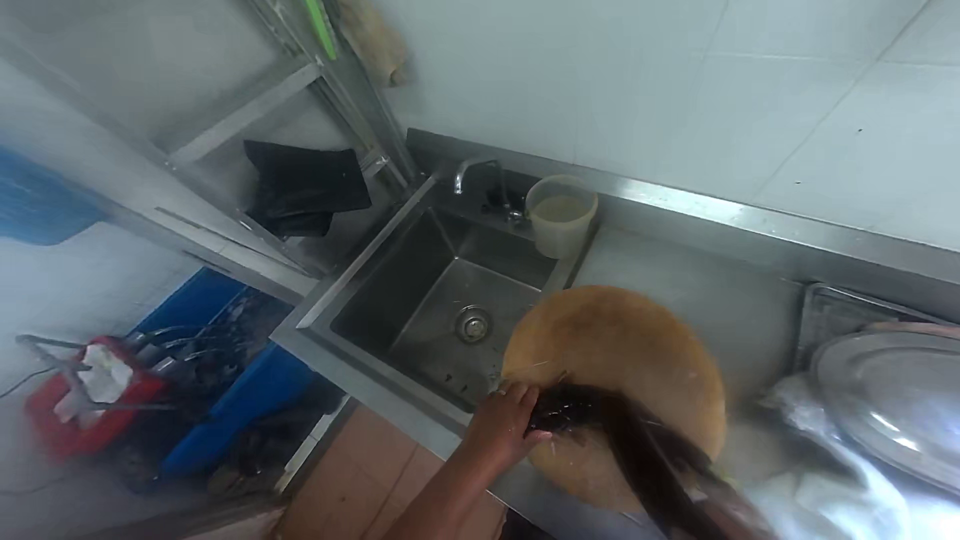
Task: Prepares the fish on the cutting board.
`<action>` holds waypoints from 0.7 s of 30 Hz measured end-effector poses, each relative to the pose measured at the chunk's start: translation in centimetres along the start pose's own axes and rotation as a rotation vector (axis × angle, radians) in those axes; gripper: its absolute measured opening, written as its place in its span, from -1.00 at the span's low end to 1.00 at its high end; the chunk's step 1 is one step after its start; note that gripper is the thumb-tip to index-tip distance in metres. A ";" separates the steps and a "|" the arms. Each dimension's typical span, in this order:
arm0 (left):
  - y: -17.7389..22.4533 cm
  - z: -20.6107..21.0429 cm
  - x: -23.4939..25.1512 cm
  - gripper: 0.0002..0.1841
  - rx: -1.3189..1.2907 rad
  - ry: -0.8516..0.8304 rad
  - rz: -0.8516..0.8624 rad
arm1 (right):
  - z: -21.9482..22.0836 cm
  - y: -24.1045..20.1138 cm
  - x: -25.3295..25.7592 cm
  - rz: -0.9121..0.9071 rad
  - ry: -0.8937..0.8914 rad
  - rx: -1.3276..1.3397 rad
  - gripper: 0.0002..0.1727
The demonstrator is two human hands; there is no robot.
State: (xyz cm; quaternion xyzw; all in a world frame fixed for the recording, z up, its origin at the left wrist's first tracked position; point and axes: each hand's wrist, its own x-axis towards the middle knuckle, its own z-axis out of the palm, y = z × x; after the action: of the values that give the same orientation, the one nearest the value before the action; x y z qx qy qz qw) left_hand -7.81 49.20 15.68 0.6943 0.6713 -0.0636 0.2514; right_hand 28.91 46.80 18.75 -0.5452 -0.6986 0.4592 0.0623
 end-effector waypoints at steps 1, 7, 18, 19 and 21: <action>0.4 0.2 0.0 -0.16 -0.002 0.015 -0.020 | 0.5 -0.5 0.4 -0.010 0.019 -0.083 -0.50; 3.5 0.6 0.7 -0.40 -0.105 0.079 -0.239 | -0.6 -0.3 3.1 0.086 0.132 -0.327 -0.59; -2.1 7.3 -5.6 -0.68 -0.692 0.617 -0.240 | 3.4 -7.9 3.8 -0.024 0.036 -0.325 -0.53; -2.3 7.6 -5.5 -0.68 -0.789 0.607 -0.260 | 4.2 -9.3 4.5 -0.035 0.042 -0.339 -0.55; -2.4 7.7 -5.3 -0.67 -0.949 0.544 -0.303 | 5.4 -12.1 5.8 -0.061 0.089 -0.358 -0.57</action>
State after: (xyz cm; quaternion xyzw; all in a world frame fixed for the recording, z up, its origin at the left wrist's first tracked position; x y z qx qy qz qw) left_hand -8.69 41.00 10.59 0.3924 0.7590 0.3909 0.3422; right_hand 14.87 48.67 21.84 -0.5459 -0.7819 0.3008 0.0089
